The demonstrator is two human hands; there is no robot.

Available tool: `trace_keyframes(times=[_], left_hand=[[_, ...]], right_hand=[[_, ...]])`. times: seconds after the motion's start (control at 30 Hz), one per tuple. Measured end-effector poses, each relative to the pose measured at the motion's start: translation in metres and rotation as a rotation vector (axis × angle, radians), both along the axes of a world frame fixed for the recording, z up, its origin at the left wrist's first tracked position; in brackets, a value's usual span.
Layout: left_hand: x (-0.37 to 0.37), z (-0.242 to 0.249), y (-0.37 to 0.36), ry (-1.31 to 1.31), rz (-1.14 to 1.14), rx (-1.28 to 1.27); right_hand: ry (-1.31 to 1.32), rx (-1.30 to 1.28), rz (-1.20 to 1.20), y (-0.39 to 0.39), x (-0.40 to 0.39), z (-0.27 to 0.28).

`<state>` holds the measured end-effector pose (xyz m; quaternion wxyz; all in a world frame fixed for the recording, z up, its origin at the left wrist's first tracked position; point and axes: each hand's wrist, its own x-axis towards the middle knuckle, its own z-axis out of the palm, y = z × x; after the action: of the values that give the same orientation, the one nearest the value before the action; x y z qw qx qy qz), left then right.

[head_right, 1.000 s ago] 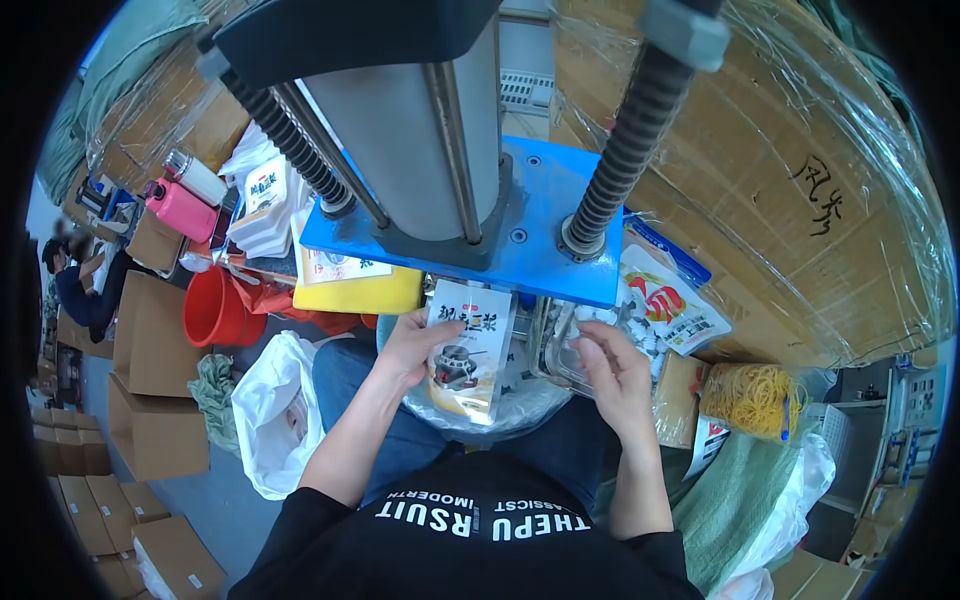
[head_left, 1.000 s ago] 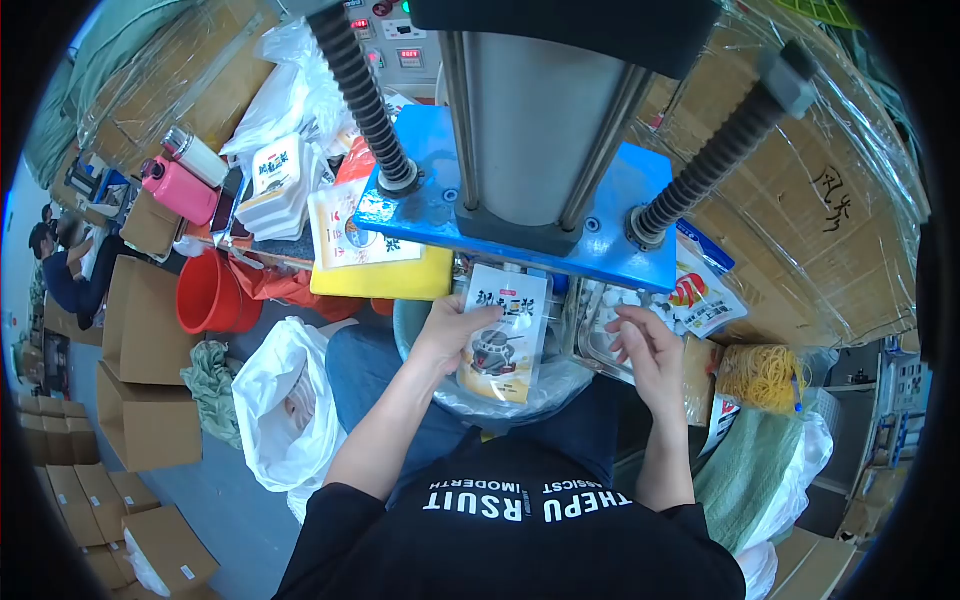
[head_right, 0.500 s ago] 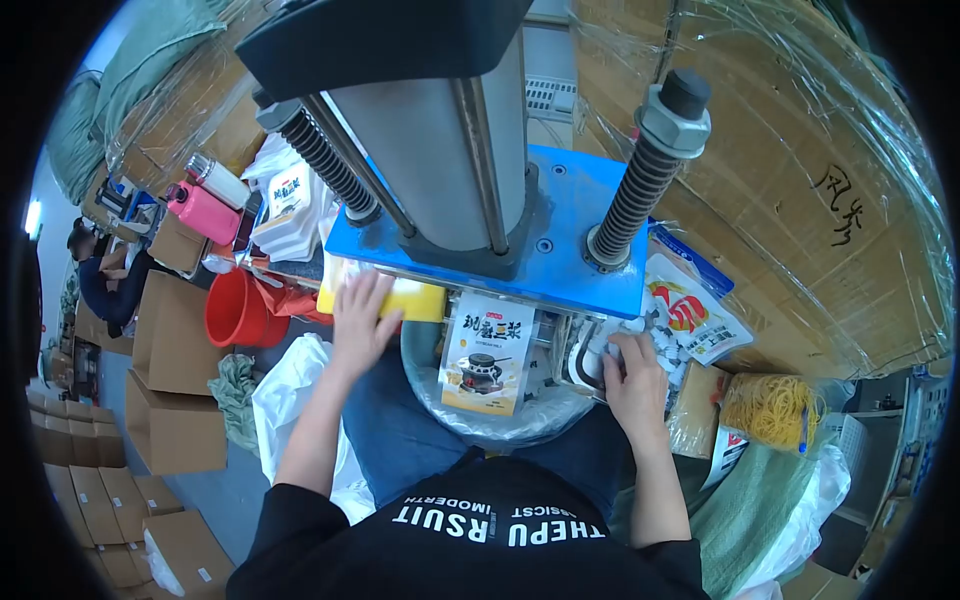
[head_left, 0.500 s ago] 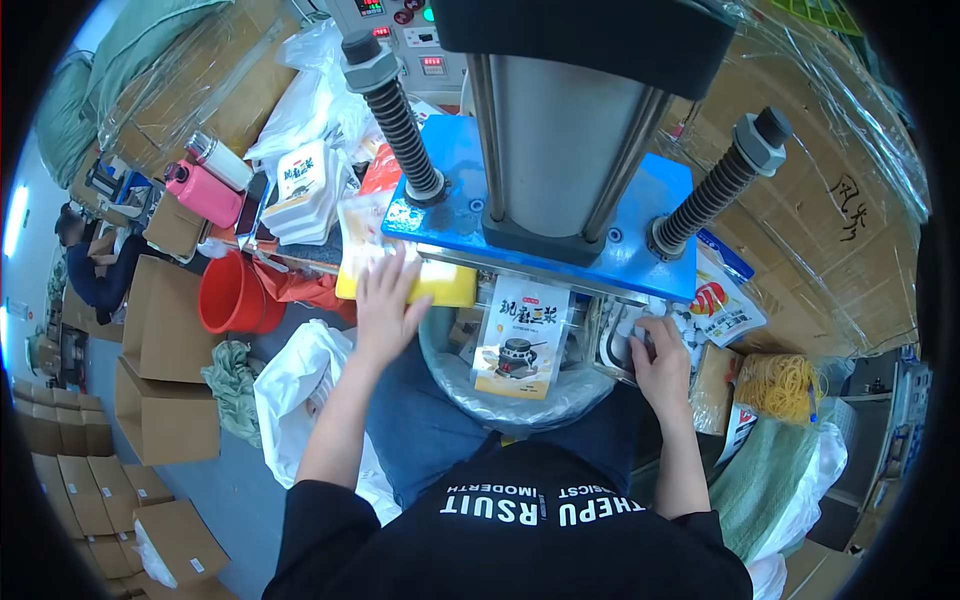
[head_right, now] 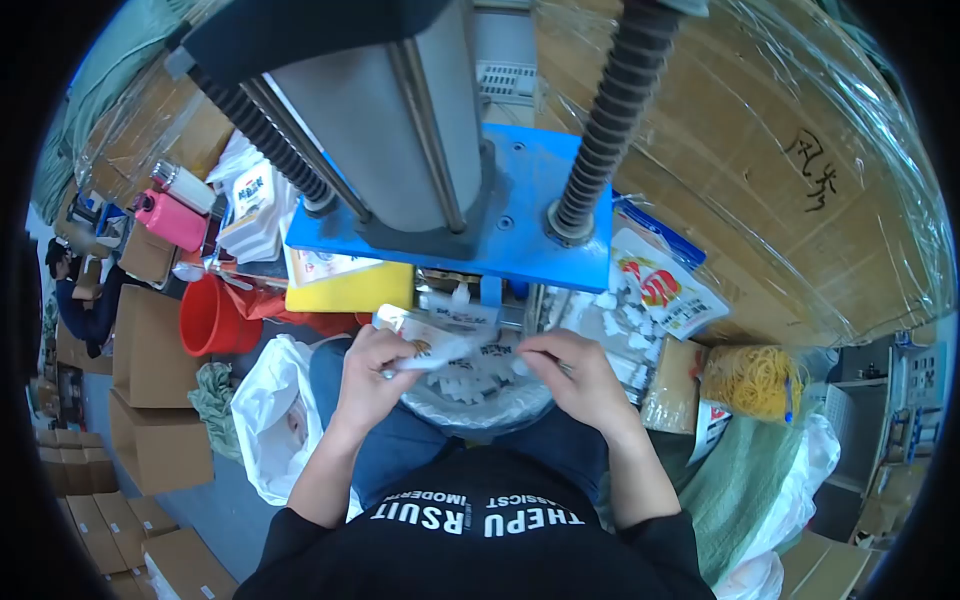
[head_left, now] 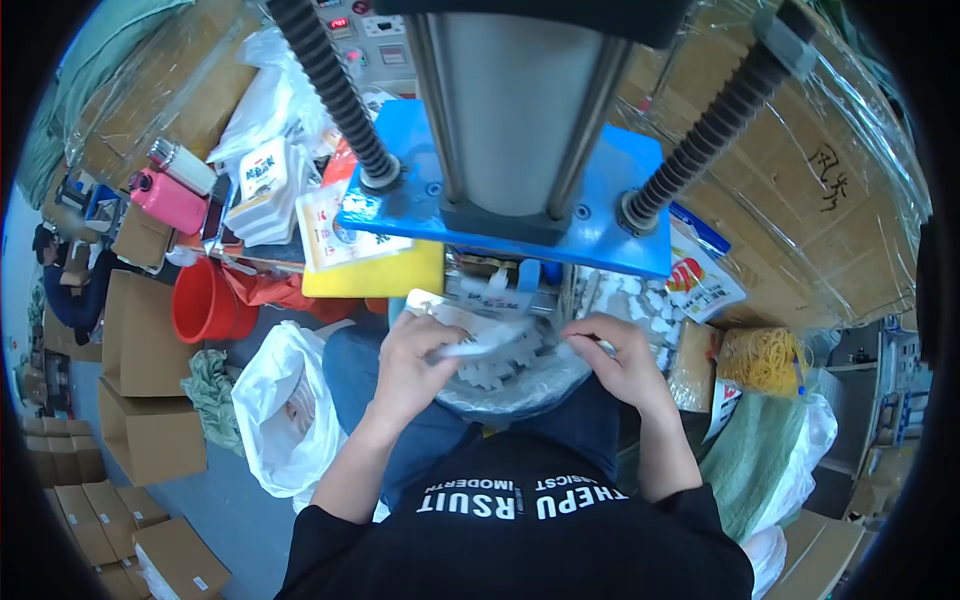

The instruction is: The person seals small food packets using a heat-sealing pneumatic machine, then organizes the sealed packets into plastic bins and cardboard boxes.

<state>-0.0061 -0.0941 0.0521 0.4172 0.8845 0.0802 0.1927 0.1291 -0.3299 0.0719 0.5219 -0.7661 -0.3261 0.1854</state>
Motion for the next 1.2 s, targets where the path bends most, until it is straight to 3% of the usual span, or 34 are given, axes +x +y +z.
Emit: trace_keyframes(times=[0.03, 0.13, 0.2, 0.27, 0.33, 0.47, 0.57, 0.6, 0.67, 0.8, 0.87, 0.9, 0.97, 1.0, 1.03, 1.07, 1.13, 1.2], left_hand=[[-0.001, 0.001, -0.005, 0.002, -0.003, -0.009], [-0.006, 0.004, -0.014, 0.117, -0.148, -0.199], [-0.012, 0.001, -0.021, 0.294, -0.142, -0.732], [-0.020, -0.017, -0.024, 0.428, -0.138, -0.826], [-0.018, -0.027, -0.037, 0.341, -0.090, -1.145], [0.008, -0.033, -0.020, 0.275, 0.049, -1.288], [0.035, -0.046, -0.010, 0.177, 0.141, -1.320], [0.039, -0.051, -0.009, 0.172, 0.143, -1.320], [0.045, -0.061, -0.011, 0.150, 0.147, -1.356], [0.043, -0.057, -0.008, 0.130, 0.184, -1.319], [0.043, -0.052, 0.028, 0.445, 0.004, -0.754], [0.044, -0.015, 0.034, 0.477, 0.118, -0.679], [0.040, -0.025, 0.083, 0.125, 0.343, -0.144], [0.043, -0.008, 0.089, -0.102, 0.360, 0.241], [0.043, 0.009, 0.094, -0.331, 0.362, 0.628], [0.019, -0.042, 0.117, 0.128, 0.285, 0.447], [-0.002, -0.057, 0.095, -0.054, 0.164, 0.716], [-0.006, -0.052, 0.091, -0.052, 0.196, 0.555]], right_hand=[[-0.126, 0.002, 0.134, 0.006, 0.002, 0.010], [-0.177, 0.009, 0.273, 0.025, 0.005, 0.026], [-0.180, 0.058, 0.216, 0.028, -0.002, 0.014], [-0.171, 0.101, 0.162, 0.028, -0.011, -0.006], [0.168, 0.133, 0.005, 0.026, -0.019, -0.020], [0.263, 0.072, -0.240, 0.001, -0.004, -0.017], [-0.090, -0.051, -0.329, -0.028, 0.014, -0.020], [-0.093, -0.051, -0.325, -0.027, 0.014, -0.019], [-0.405, -0.219, -0.331, -0.028, 0.012, -0.020], [-0.456, -0.308, -0.316, -0.034, 0.012, -0.053], [-0.454, -0.245, -0.339, -0.031, 0.018, -0.052], [-0.390, -0.220, -0.318, -0.034, 0.023, -0.050], [-0.341, -0.198, -0.252, -0.032, 0.019, -0.037], [-0.297, -0.184, -0.189, -0.032, 0.017, -0.029], [-0.211, -0.329, -0.120, -0.032, 0.011, -0.021], [-0.211, -0.323, -0.123, -0.031, 0.007, -0.024], [-0.257, -0.370, -0.199, -0.029, 0.005, -0.035], [-0.321, -0.268, -0.259, -0.026, 0.013, -0.044]])
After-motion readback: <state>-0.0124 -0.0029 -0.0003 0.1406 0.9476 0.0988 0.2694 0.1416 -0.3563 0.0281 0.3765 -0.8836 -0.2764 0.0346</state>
